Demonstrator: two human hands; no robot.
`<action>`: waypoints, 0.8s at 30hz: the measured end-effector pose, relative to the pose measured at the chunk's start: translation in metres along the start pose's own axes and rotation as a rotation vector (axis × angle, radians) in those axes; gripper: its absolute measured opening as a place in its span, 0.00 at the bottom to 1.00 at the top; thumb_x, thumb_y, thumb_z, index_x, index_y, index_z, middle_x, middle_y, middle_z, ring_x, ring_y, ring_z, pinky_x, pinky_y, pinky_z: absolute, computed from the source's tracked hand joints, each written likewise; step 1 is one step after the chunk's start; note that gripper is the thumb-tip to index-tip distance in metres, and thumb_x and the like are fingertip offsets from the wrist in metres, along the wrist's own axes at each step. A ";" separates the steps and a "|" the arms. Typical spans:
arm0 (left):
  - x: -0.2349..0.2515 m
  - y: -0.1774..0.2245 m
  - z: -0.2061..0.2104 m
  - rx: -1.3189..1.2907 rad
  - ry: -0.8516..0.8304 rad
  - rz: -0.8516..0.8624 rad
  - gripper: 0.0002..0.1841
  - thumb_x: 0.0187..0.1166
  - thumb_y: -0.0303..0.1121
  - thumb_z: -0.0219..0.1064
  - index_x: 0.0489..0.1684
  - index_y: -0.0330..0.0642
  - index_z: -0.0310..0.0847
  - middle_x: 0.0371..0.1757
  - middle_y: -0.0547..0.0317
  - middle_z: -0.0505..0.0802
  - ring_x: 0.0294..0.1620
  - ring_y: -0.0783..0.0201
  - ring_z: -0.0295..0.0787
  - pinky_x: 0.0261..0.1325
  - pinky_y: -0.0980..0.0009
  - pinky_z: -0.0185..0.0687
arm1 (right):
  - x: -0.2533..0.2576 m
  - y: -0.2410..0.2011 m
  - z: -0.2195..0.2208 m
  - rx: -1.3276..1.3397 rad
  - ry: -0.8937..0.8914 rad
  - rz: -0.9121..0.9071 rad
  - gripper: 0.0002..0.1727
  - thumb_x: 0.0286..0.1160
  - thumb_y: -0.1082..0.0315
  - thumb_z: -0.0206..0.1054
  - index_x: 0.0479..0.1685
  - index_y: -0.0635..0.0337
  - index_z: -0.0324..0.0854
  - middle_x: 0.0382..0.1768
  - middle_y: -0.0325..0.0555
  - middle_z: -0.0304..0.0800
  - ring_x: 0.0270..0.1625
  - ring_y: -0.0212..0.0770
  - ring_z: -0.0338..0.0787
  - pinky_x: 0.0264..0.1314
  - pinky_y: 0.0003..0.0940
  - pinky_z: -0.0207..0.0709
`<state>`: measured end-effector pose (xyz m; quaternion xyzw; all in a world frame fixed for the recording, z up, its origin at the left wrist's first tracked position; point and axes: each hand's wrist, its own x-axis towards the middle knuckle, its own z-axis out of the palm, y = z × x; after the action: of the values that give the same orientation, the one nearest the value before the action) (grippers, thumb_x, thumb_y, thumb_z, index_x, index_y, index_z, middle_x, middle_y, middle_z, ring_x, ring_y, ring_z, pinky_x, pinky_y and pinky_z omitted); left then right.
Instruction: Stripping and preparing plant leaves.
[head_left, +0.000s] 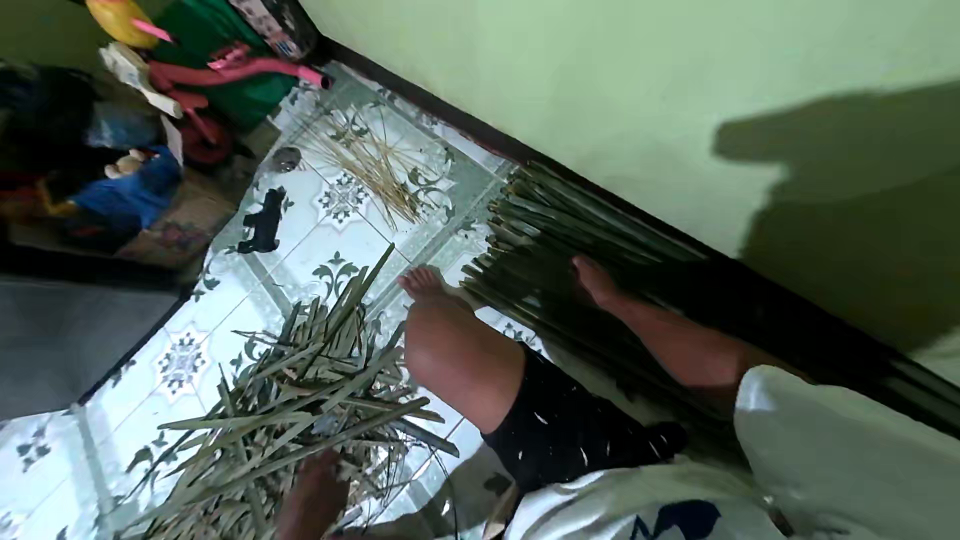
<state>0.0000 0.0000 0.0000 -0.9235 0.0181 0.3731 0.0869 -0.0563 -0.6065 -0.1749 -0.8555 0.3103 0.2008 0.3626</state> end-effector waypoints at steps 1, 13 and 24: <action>0.001 -0.010 -0.013 -0.031 0.043 0.015 0.25 0.72 0.36 0.74 0.70 0.41 0.83 0.71 0.32 0.84 0.71 0.30 0.81 0.68 0.29 0.76 | -0.012 -0.026 -0.021 -0.031 -0.004 -0.046 0.24 0.94 0.62 0.48 0.80 0.66 0.67 0.74 0.67 0.78 0.76 0.63 0.80 0.78 0.59 0.71; -0.052 -0.058 -0.071 -0.844 0.633 0.169 0.18 0.86 0.42 0.65 0.57 0.34 0.85 0.50 0.46 0.93 0.48 0.56 0.91 0.57 0.52 0.86 | -0.094 -0.389 -0.037 -0.448 -0.131 -1.102 0.14 0.85 0.69 0.62 0.61 0.64 0.86 0.59 0.60 0.88 0.62 0.59 0.88 0.69 0.60 0.77; -0.061 -0.066 -0.039 -1.064 0.355 0.301 0.17 0.81 0.45 0.71 0.49 0.38 0.88 0.39 0.57 0.92 0.37 0.66 0.86 0.48 0.60 0.83 | -0.225 -0.536 0.111 -1.070 -0.332 -1.800 0.15 0.70 0.76 0.67 0.54 0.55 0.89 0.56 0.53 0.90 0.61 0.60 0.86 0.67 0.69 0.67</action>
<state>-0.0110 0.0567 0.0798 -0.8757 -0.0266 0.1787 -0.4477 0.1298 -0.1450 0.1460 -0.7803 -0.6198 0.0830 -0.0083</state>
